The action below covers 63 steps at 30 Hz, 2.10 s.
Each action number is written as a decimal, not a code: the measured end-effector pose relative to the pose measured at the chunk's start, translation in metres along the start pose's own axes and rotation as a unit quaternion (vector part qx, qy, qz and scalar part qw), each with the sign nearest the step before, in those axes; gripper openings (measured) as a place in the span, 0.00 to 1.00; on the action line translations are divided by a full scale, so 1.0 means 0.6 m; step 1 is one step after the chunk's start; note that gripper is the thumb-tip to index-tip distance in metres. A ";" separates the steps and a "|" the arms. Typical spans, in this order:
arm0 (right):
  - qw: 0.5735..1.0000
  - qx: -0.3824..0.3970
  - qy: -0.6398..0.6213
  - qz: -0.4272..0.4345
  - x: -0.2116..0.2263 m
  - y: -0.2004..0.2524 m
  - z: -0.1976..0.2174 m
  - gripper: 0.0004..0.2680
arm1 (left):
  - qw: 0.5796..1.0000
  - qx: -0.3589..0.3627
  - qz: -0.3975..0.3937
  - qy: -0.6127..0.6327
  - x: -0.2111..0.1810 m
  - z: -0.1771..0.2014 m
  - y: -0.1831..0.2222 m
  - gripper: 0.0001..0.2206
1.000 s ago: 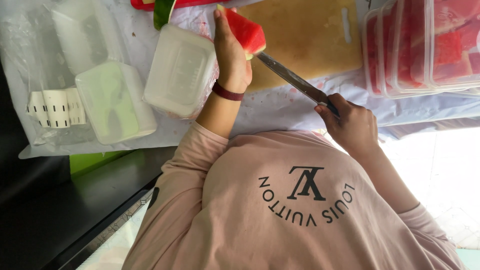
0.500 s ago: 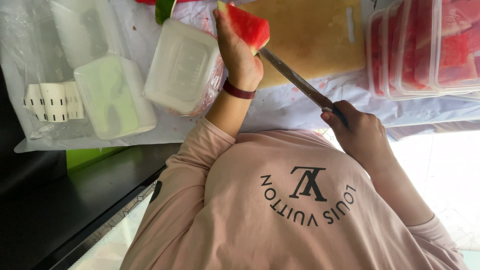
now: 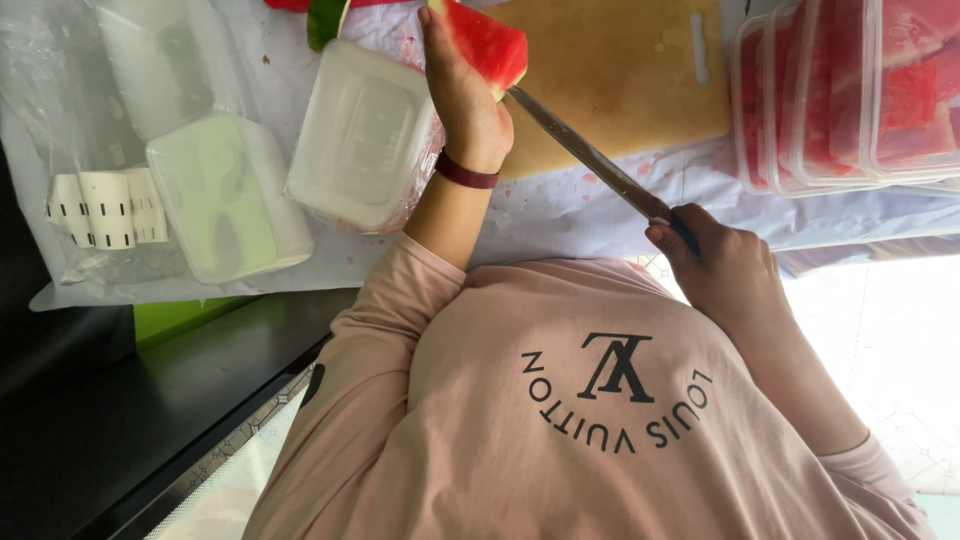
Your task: Cutting watermelon and pineapple into pieces and organizing them into plastic containers for packaging.
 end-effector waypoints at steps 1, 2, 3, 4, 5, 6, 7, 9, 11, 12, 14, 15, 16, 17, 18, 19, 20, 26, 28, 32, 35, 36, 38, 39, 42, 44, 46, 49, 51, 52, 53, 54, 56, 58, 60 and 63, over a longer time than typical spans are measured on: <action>0.999 -0.043 0.024 0.019 -0.002 -0.003 0.004 0.16 | 1.000 0.003 0.009 0.000 0.000 -0.002 0.001 0.31; 0.994 -0.086 0.048 0.039 -0.003 -0.005 0.008 0.18 | 1.000 0.006 0.017 -0.001 0.000 -0.005 0.002 0.32; 0.994 -0.088 0.047 0.039 -0.009 -0.006 0.003 0.18 | 1.000 0.007 0.016 0.000 -0.005 -0.010 0.005 0.32; 0.984 -0.145 0.084 0.054 -0.008 -0.003 0.014 0.16 | 0.999 0.000 0.028 -0.017 -0.006 -0.012 0.008 0.34; 0.970 -0.199 0.121 0.067 -0.007 0.005 0.021 0.16 | 0.998 -0.010 0.042 -0.035 -0.006 -0.009 0.014 0.36; 0.971 -0.198 0.121 0.066 -0.010 0.003 0.018 0.16 | 0.998 -0.010 0.043 -0.035 0.002 0.005 0.003 0.36; 0.965 -0.215 0.131 0.076 -0.009 0.003 0.020 0.16 | 0.998 0.007 0.062 -0.003 0.016 0.012 -0.008 0.29; 0.958 -0.233 0.143 0.085 -0.012 0.004 0.023 0.16 | 0.996 0.024 0.081 0.031 0.026 0.017 -0.016 0.22; 0.949 -0.250 0.165 0.096 -0.013 0.005 0.031 0.14 | 0.992 0.029 0.120 0.007 0.029 0.013 -0.010 0.23; 0.949 -0.251 0.165 0.097 -0.016 0.004 0.033 0.14 | 0.992 0.029 0.119 0.008 0.025 0.014 -0.011 0.23; 0.924 -0.301 0.204 0.114 -0.014 0.015 0.046 0.12 | 0.987 0.078 0.142 0.017 0.024 0.003 -0.006 0.22; 0.924 -0.302 0.205 0.114 -0.019 0.015 0.047 0.12 | 0.987 0.078 0.142 0.017 0.020 0.003 -0.006 0.22; 0.916 -0.308 0.230 0.112 -0.022 0.015 0.049 0.12 | 0.978 0.105 0.174 0.037 0.024 -0.006 -0.001 0.21; 0.908 -0.315 0.255 0.110 -0.025 0.016 0.051 0.12 | 0.968 0.133 0.206 0.057 0.027 -0.016 0.004 0.20; 0.907 -0.316 0.255 0.110 -0.029 0.015 0.055 0.12 | 0.968 0.133 0.205 0.058 0.019 -0.016 0.000 0.20; 0.893 -0.342 0.260 0.134 -0.025 0.021 0.062 0.13 | 0.946 0.190 0.255 0.068 0.025 -0.032 0.008 0.19; 0.877 -0.368 0.265 0.158 -0.021 0.027 0.069 0.14 | 0.917 0.246 0.303 0.078 0.028 -0.047 0.018 0.18; 0.863 -0.390 0.256 0.195 -0.030 0.050 0.084 0.14 | 0.830 0.289 0.477 0.001 0.015 -0.064 0.078 0.19; 0.870 -0.376 0.253 0.194 -0.031 0.051 0.081 0.13 | 0.816 0.288 0.501 0.002 0.016 -0.060 0.084 0.18; 0.871 -0.373 0.242 0.211 -0.024 0.048 0.081 0.16 | 0.796 0.297 0.527 0.033 0.015 -0.064 0.096 0.17; 0.889 -0.354 0.205 0.203 -0.024 0.041 0.072 0.15 | 0.764 0.343 0.541 0.077 0.024 -0.055 0.087 0.27; 0.889 -0.355 0.206 0.205 -0.021 0.040 0.068 0.15 | 0.765 0.344 0.539 0.078 0.036 -0.054 0.090 0.27; 0.928 -0.292 0.102 0.208 -0.021 0.027 0.053 0.12 | 0.766 0.504 0.320 0.238 -0.026 -0.095 0.081 0.23; 0.927 -0.294 0.103 0.208 -0.013 0.027 0.051 0.12 | 0.765 0.506 0.319 0.239 -0.017 -0.100 0.092 0.23; 0.969 -0.196 0.035 0.144 -0.024 0.005 0.023 0.15 | 0.808 0.484 0.181 0.284 -0.028 -0.103 0.093 0.28; 0.946 -0.273 0.083 0.153 -0.016 0.017 0.036 0.13 | 0.881 0.400 0.083 0.238 -0.029 -0.090 0.078 0.19; 0.945 -0.279 0.091 0.144 -0.015 0.018 0.035 0.12 | 0.909 0.330 0.130 0.219 -0.012 -0.082 0.064 0.19; 0.947 -0.279 0.095 0.130 -0.017 0.009 0.032 0.12 | 0.931 0.223 0.237 0.168 0.016 -0.067 0.059 0.22; 0.950 -0.269 0.090 0.129 -0.018 0.002 0.029 0.12 | 0.928 0.184 0.296 0.135 0.040 -0.050 0.066 0.24; 0.949 -0.269 0.095 0.130 -0.016 0.000 0.028 0.13 | 0.935 0.245 0.190 0.169 0.017 -0.058 0.059 0.22; 0.950 -0.268 0.099 0.128 -0.017 0.002 0.025 0.15 | 0.929 0.301 0.084 0.199 -0.004 -0.059 0.061 0.20; 0.950 -0.268 0.098 0.127 -0.016 0.000 0.024 0.15 | 0.929 0.301 0.086 0.198 -0.003 -0.056 0.057 0.20; 0.946 -0.283 0.109 0.118 -0.015 -0.001 0.028 0.16 | 0.948 0.265 0.077 0.156 0.003 -0.041 0.042 0.20; 0.940 -0.295 0.128 0.114 -0.023 -0.008 0.023 0.15 | 0.957 0.181 0.188 0.125 0.005 -0.047 0.045 0.20; 0.934 -0.305 0.147 0.112 -0.025 -0.008 0.027 0.15 | 0.947 0.090 0.293 0.092 0.021 -0.033 0.060 0.21; 0.980 -0.177 0.054 0.076 -0.044 -0.032 0.004 0.16 | 0.948 0.170 0.252 0.094 -0.006 -0.056 0.056 0.18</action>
Point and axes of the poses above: each hand's wrist, its own y-axis away from the middle knuckle, its own z-axis out of the back of the hand, x = y × z, the point moved 9 cm from there along -y, towards the middle knuckle, and after that the axes turned 14 degrees about y, right-handed, at the moved point
